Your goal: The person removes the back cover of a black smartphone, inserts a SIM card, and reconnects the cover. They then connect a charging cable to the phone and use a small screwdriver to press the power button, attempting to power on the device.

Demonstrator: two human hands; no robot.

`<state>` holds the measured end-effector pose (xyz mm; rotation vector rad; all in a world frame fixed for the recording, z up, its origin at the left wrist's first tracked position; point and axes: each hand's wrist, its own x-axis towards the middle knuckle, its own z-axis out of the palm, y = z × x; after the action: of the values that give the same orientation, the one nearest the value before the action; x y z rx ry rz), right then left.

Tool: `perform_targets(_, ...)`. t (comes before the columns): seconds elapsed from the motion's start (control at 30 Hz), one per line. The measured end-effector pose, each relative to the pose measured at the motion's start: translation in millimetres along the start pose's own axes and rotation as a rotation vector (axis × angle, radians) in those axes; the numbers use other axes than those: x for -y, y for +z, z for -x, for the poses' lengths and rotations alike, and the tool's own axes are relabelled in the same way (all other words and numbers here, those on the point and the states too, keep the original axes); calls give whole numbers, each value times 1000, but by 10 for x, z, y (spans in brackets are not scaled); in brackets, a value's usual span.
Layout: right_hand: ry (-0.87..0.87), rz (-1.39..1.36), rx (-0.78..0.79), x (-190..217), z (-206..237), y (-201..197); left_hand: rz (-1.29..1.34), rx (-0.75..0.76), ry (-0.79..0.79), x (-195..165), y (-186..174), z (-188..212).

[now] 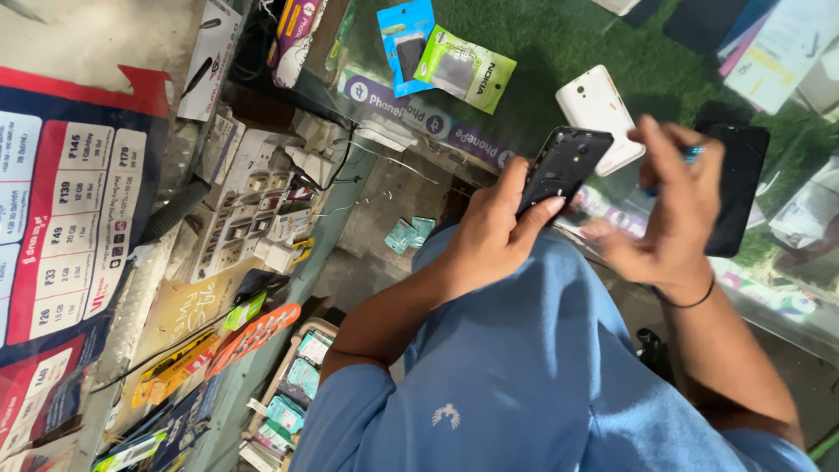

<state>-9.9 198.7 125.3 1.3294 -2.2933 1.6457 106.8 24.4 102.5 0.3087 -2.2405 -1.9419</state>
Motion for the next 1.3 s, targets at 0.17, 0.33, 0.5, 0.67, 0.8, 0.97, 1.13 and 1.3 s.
perform_targets(0.17, 416, -968, -121, -221, 457, 116, -337, -73, 107, 57, -93, -40)
perform_targets(0.33, 540, -1227, 52, -225, 618, 194, -493, -47, 146, 162, -182, -57)
perform_targets(0.5, 512, -1285, 323, -107, 610, 160, -649, 67, 78, 320, -289, -127)
perform_targets(0.67, 497, -1004, 364, -143, 692, 218, -733, 89, 78, 413, -344, -117)
perform_targets(0.8, 366, -856, 373, -220, 796, 292, -835, 116, 144, 466, -342, -101)
perform_targets(0.97, 346, -716, 257, -193, 851, 346, -990, 68, 315, 574, -313, -95)
perform_targets(1.13, 222, -316, 38, -100, 753, 364, -1202, 45, 471, 663, -277, -24)
perform_targets(1.3, 157, -135, -41, -100, 643, 464, -1241, 57, 514, 709, -244, 17)
